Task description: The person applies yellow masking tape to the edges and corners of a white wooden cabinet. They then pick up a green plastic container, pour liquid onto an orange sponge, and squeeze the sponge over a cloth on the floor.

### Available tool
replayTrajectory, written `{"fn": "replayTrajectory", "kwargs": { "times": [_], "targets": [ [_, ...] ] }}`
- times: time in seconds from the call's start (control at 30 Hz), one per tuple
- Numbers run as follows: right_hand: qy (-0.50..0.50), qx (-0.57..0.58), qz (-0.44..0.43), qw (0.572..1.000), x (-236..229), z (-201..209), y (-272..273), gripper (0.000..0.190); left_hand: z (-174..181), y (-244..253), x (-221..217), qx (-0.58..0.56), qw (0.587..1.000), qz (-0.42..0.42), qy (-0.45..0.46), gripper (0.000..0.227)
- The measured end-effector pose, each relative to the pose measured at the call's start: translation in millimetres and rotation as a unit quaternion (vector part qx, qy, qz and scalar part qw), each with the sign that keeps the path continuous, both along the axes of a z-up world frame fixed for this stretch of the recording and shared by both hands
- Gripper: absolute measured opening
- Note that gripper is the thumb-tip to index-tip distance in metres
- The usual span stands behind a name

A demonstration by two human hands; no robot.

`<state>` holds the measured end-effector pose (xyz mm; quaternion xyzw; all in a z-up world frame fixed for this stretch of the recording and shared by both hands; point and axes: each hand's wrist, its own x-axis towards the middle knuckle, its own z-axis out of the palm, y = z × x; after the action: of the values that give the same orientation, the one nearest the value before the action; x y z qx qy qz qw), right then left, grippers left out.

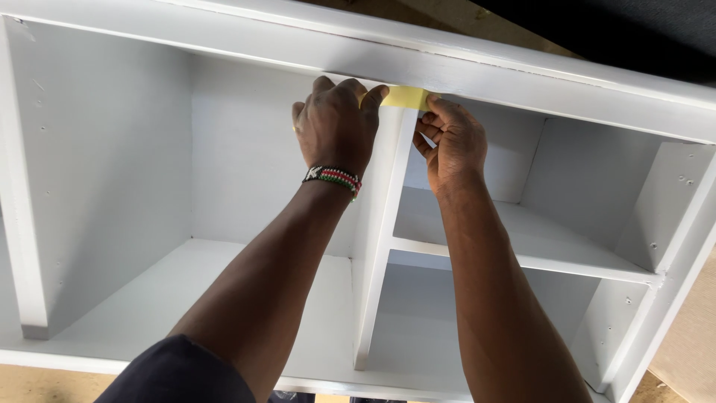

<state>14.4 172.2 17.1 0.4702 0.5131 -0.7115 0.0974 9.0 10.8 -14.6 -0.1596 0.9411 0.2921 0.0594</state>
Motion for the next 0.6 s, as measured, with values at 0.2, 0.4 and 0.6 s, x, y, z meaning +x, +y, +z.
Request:
{"fn": "replayTrajectory", "kwargs": {
  "times": [0.2,0.4,0.6],
  "targets": [
    [0.018,-0.037,0.024,0.999,2.8,-11.5,-10.9,0.028,7.9,16.6,-10.7,0.100,0.989,0.034,-0.103,0.039],
    [0.072,0.302,0.140,0.940,22.4,-21.1,-0.9,0.014,15.4,14.7,-5.6,0.171,0.975,0.055,-0.127,0.046],
    [0.104,0.406,0.260,0.870,16.0,-3.8,-24.8,0.029,-16.1,1.8,-11.5,0.247,0.961,0.039,-0.116,0.033]
  ]
}}
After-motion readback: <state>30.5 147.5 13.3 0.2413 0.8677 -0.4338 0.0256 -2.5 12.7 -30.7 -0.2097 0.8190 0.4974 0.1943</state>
